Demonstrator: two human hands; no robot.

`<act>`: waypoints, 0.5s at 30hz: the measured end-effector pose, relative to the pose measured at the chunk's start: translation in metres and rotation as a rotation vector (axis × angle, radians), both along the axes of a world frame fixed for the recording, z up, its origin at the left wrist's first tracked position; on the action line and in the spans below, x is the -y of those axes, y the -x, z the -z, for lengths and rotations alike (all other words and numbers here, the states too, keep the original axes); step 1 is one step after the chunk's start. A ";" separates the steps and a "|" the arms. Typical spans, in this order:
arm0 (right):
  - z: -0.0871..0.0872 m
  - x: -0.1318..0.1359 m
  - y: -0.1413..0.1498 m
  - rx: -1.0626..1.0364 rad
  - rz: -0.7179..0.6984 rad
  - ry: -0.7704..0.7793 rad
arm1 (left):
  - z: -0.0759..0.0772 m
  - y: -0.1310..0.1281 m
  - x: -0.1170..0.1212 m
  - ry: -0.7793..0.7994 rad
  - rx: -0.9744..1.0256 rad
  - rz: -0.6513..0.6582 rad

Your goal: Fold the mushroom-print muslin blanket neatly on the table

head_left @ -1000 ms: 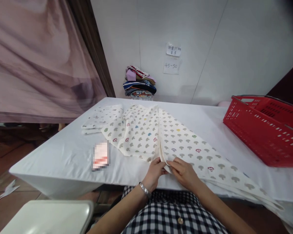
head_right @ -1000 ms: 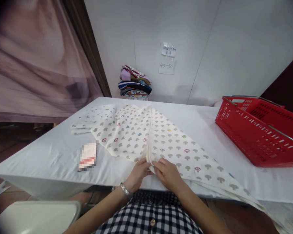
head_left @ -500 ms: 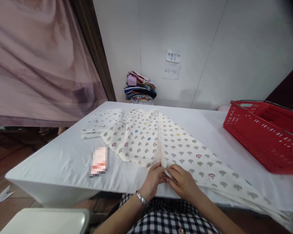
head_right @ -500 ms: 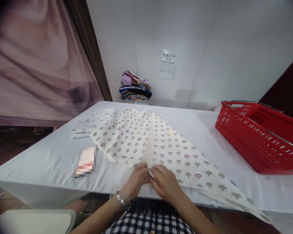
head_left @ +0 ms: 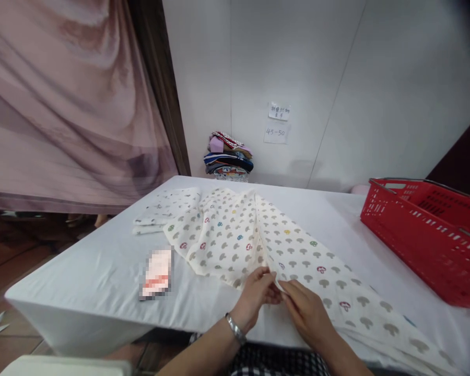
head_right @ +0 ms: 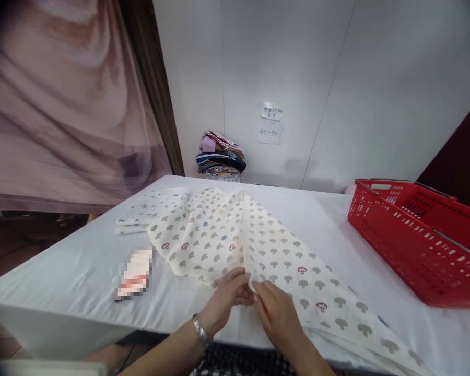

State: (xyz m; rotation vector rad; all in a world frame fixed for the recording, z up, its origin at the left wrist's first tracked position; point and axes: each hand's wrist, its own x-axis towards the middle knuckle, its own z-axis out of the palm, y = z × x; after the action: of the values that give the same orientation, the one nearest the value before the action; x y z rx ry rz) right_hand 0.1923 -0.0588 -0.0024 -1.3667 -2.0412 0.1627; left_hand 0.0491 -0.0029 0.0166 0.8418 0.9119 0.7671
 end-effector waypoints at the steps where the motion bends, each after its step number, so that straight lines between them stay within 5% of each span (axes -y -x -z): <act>1: -0.005 0.000 -0.005 -0.051 0.012 0.002 | -0.003 -0.002 -0.003 -0.022 -0.022 0.018; 6: -0.035 0.006 -0.035 -0.231 0.137 -0.031 | -0.009 -0.019 -0.034 -0.249 -0.183 -0.001; 15: -0.078 0.040 -0.095 -0.410 0.377 -0.092 | 0.005 -0.047 -0.103 -0.887 -0.427 -0.093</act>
State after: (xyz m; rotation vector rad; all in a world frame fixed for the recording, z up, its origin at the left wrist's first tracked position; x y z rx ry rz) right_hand 0.2876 -0.0984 0.0754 -1.4911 -1.4155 0.1646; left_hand 0.0964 0.1000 0.0118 1.8013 0.9842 1.1177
